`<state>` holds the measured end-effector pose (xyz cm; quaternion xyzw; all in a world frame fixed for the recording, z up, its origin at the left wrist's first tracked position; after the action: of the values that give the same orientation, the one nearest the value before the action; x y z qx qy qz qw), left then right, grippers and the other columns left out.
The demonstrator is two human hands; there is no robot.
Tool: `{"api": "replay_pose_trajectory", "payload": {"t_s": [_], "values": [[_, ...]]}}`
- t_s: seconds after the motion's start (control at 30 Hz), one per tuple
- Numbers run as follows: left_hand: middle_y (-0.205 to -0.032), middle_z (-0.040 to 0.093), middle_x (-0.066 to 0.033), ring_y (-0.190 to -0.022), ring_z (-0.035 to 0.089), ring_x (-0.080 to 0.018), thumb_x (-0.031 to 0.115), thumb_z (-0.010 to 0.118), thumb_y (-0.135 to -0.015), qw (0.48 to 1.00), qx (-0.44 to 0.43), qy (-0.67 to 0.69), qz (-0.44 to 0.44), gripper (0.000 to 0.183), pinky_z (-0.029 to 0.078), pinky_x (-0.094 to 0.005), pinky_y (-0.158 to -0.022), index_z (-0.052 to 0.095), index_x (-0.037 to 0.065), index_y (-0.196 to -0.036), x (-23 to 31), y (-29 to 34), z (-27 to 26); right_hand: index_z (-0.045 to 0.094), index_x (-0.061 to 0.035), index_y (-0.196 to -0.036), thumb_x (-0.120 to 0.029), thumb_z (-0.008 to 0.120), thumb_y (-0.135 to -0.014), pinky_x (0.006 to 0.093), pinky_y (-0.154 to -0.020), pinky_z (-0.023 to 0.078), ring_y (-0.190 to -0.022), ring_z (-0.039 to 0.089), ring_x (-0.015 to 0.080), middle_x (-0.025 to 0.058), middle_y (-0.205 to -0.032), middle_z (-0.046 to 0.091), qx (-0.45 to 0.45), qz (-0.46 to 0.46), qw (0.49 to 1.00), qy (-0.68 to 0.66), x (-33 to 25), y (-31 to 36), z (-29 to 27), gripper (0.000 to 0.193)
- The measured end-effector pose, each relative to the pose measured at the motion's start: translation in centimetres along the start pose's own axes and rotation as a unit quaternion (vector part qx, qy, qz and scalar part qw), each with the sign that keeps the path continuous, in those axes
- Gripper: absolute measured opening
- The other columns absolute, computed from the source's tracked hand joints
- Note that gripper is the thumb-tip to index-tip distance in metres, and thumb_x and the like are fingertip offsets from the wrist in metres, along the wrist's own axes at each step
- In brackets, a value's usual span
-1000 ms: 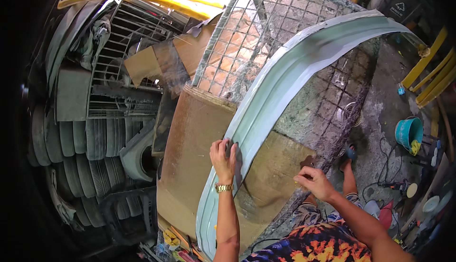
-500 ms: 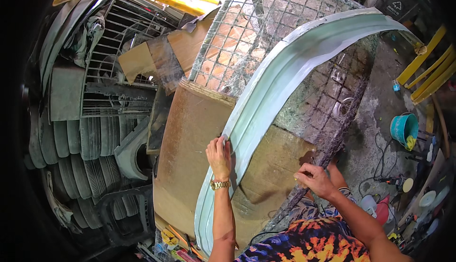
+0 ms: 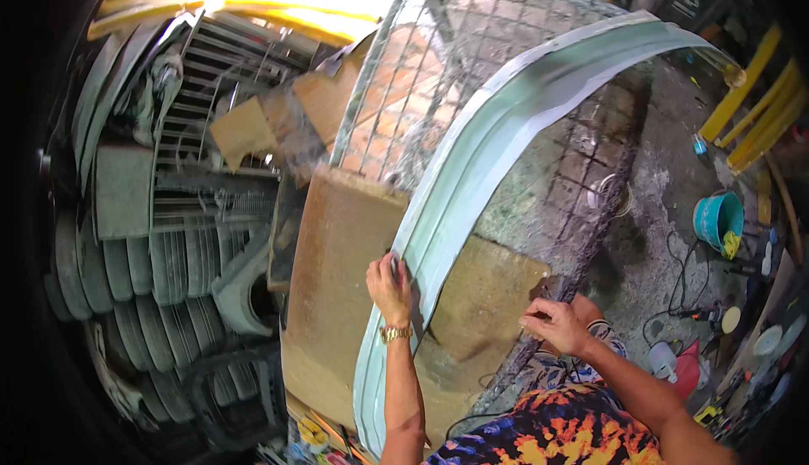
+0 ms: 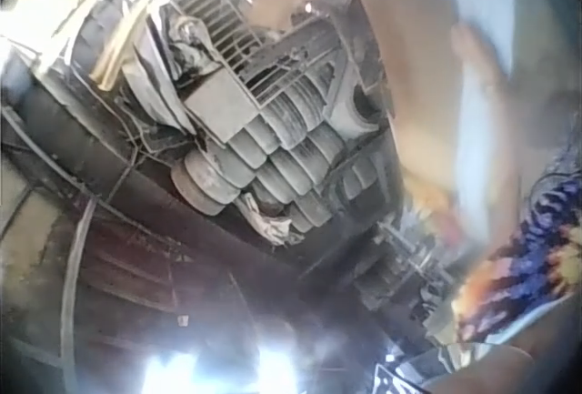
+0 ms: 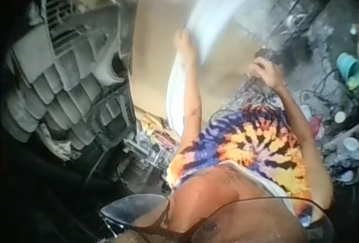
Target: The recorder is applying sealant or adhesive from a tube to the edge of a white car bumper part and then smoothing it with their finger.
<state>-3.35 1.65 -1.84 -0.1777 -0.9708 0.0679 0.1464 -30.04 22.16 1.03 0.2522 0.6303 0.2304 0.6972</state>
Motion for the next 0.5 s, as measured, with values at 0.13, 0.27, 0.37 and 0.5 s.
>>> {"api": "replay_pose_trajectory", "payload": {"t_s": [0.13, 0.27, 0.37, 0.5], "values": [[-0.104, 0.058, -0.0178, -0.096, 0.056, -0.0362, 0.014, 0.073, -0.084, 1.0, -0.006, 0.016, -0.02, 0.041, 0.047, -0.0445, -0.084, 0.059, 0.003, -0.12, -1.0, 0.5, -0.6, 0.064, -0.0001, -0.095, -0.018, 0.067, -0.093, 0.026, -0.066, 0.048, -0.073, 0.058, 0.0062, 0.0022, -0.08, 0.064, -0.043, -0.019, 0.996, -0.079, 2.9, -1.0, -0.1, 0.018], [-0.109, 0.058, -0.0173, -0.101, 0.057, -0.0342, 0.016, 0.074, -0.084, 0.997, -0.038, 0.043, -0.042, 0.046, 0.047, -0.0431, -0.088, 0.057, 0.003, -0.126, 2.2, -1.0, -1.2, 0.065, -0.0012, -0.1, -0.022, 0.065, -0.094, 0.0271, -0.068, 0.05, -0.076, 0.063, 0.0087, 0.0034, -0.084, 0.068, -0.107, -0.042, 0.992, -0.06, 2.5, -1.5, -2.2, 0.022], [-0.114, 0.058, -0.0178, -0.105, 0.056, -0.0344, 0.015, 0.073, -0.086, 1.0, -0.024, -0.005, 0.012, 0.046, 0.046, -0.0429, -0.091, 0.058, 0.003, -0.127, 5.4, -3.6, -1.1, 0.064, -0.0019, -0.107, -0.023, 0.062, -0.096, 0.0293, -0.073, 0.051, -0.082, 0.066, 0.0126, 0.0057, -0.09, 0.069, -0.19, -0.036, 0.979, -0.072, 2.7, -1.3, -3.3, 0.024], [-0.115, 0.058, -0.0185, -0.105, 0.057, -0.0352, 0.013, 0.072, -0.086, 0.997, -0.041, 0.005, 0.066, 0.041, 0.046, -0.0429, -0.091, 0.06, 0.002, -0.124, 8.5, -8.9, 1.8, 0.061, -0.0041, -0.117, -0.026, 0.058, -0.098, 0.0336, -0.083, 0.05, -0.095, 0.066, 0.0193, 0.01, -0.1, 0.068, -0.288, -0.044, 0.955, -0.059, 5.2, -1.1, -3.9, 0.03]]}}
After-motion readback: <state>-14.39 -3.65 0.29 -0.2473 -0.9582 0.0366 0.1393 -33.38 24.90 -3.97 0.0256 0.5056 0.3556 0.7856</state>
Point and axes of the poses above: each hand's wrist, its own y-axis away from the middle knuckle, its own z-axis out of the palm, x = y × z, the point moved 3 cm from there along -y, towards the middle knuckle
